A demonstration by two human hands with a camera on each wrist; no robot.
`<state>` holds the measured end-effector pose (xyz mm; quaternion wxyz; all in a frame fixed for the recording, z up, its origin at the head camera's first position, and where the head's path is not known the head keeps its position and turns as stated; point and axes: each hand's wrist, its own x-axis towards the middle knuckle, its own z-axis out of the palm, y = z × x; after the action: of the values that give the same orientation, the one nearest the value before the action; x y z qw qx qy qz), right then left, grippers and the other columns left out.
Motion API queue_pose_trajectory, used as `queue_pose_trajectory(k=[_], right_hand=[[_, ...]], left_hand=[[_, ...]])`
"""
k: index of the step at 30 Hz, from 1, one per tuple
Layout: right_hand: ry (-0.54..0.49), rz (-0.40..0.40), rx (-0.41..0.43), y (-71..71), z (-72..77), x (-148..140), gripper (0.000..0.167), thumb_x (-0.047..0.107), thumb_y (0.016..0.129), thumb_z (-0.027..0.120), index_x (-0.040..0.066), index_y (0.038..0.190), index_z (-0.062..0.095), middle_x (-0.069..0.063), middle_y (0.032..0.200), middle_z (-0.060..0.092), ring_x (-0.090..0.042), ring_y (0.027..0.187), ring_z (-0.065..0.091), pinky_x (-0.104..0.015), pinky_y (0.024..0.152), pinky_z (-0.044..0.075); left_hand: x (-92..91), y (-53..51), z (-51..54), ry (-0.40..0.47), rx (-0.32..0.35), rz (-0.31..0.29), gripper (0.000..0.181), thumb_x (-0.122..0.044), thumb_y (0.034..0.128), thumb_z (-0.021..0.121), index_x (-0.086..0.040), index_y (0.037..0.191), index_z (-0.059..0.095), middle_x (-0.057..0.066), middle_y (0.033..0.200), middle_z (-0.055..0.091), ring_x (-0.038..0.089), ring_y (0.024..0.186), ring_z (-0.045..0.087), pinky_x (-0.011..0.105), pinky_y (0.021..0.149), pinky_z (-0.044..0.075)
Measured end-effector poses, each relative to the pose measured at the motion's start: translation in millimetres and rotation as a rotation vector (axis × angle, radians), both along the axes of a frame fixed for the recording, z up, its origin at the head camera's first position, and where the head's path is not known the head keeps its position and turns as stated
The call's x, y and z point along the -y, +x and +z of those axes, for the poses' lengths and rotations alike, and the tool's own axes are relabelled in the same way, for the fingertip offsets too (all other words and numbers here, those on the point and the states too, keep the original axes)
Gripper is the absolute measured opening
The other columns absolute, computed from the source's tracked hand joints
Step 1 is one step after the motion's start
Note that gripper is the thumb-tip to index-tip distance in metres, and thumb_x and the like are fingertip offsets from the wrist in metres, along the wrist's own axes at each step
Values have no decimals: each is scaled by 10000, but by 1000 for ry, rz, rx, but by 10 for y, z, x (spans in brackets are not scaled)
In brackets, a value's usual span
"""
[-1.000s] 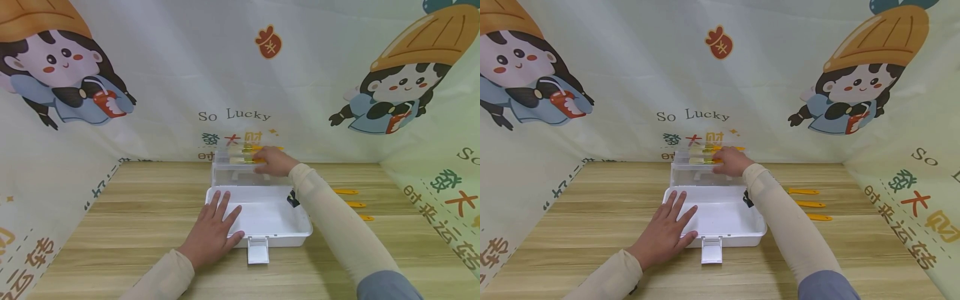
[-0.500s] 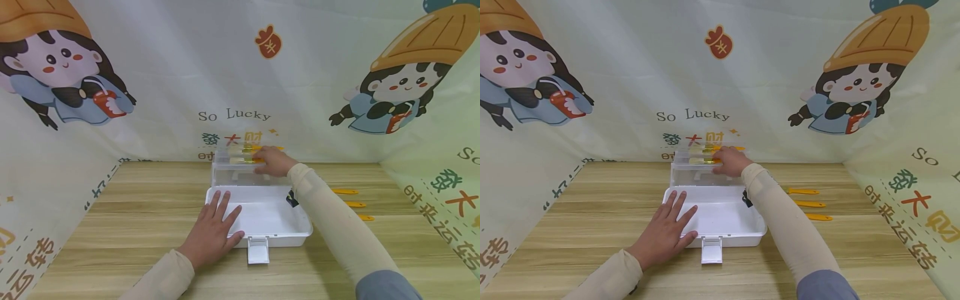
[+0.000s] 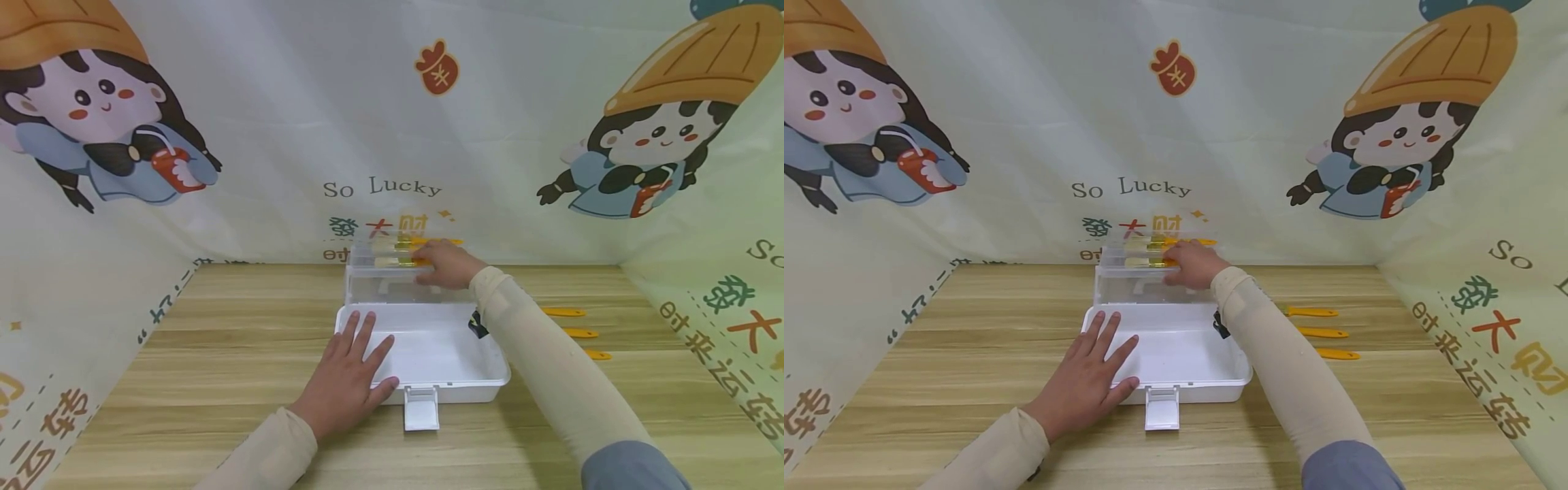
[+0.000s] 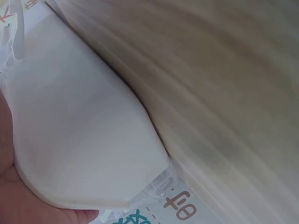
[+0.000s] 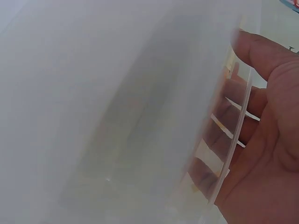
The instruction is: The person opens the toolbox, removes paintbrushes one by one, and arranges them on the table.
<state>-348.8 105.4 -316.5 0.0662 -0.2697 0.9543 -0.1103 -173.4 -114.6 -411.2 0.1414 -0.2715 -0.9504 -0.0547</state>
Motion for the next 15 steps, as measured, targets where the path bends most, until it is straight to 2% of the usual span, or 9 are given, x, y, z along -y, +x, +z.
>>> queue_pose_trajectory(k=[9, 15], right_hand=[[-5, 44, 35, 10, 27, -10, 530, 314, 953, 675, 105, 1423, 548, -88, 1481, 489, -299, 1376, 410, -469, 1131, 303], [-49, 51, 69, 30, 51, -3, 461, 287, 942, 696, 98, 1354, 607, -55, 1378, 585, -249, 1261, 525, -447, 1082, 381]], left_hand=[[7, 3, -6, 10, 7, 2, 646, -555, 1005, 429, -152, 1508, 446, 195, 1629, 163, 397, 1500, 39, 606, 1117, 249], [13, -10, -19, 23, -21, -12, 642, -555, 1006, 428, -141, 1496, 464, 206, 1623, 174, 407, 1496, 53, 613, 1106, 261]])
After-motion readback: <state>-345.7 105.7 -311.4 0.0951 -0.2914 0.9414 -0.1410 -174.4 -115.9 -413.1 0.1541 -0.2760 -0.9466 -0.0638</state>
